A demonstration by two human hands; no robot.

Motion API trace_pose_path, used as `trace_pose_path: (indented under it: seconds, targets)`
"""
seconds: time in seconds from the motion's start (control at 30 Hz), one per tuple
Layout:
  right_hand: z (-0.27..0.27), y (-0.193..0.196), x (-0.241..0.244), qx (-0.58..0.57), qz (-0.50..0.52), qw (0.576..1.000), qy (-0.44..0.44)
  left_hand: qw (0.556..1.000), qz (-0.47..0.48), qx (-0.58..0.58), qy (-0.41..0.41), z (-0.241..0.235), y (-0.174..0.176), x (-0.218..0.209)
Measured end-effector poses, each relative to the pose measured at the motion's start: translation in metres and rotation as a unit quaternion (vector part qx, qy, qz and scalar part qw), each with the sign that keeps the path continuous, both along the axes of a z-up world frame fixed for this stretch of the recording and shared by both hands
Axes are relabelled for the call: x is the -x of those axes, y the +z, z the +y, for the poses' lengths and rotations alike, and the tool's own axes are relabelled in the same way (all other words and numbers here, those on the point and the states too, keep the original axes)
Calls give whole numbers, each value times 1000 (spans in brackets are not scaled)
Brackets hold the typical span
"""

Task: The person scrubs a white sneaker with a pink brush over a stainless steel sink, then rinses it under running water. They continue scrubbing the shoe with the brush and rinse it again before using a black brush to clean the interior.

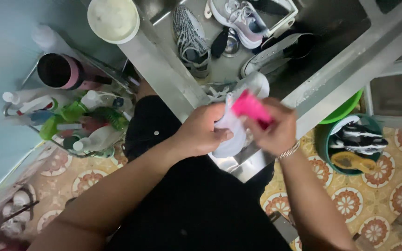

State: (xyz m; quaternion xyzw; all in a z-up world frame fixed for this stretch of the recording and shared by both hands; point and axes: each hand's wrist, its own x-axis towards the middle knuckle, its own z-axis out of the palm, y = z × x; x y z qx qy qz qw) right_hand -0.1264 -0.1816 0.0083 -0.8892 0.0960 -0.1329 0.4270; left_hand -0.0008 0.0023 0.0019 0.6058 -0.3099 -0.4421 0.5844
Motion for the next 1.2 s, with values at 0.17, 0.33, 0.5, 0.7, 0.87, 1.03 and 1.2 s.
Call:
trace_pose_path:
  seconds: [0.17,0.33,0.5,0.7,0.87,1.03,1.2]
  targets:
    - [5,6,0,-6,-22,999,45,996,-85,-35,3,2,-1,4]
    - [13,20,-6,-4,-73,994,85,998,23,-49,12,-4,1,2]
    - [-7,-2,-2,-7,15,1000,3,999,9,-53,-7,-2,-5,0]
    - [-4,4,-3,-2,-1,999,39,999,42,0,-4,3,-11,0]
    - [1,20,-7,15,48,998,43,993,6,-115,-8,-4,-2,-3]
    - [-16,-2,0,27,54,997,-46,999,17,-47,-12,3,2,-1]
    - [4,12,14,5,-23,998,52,998,-50,-23,-6,2,7,2]
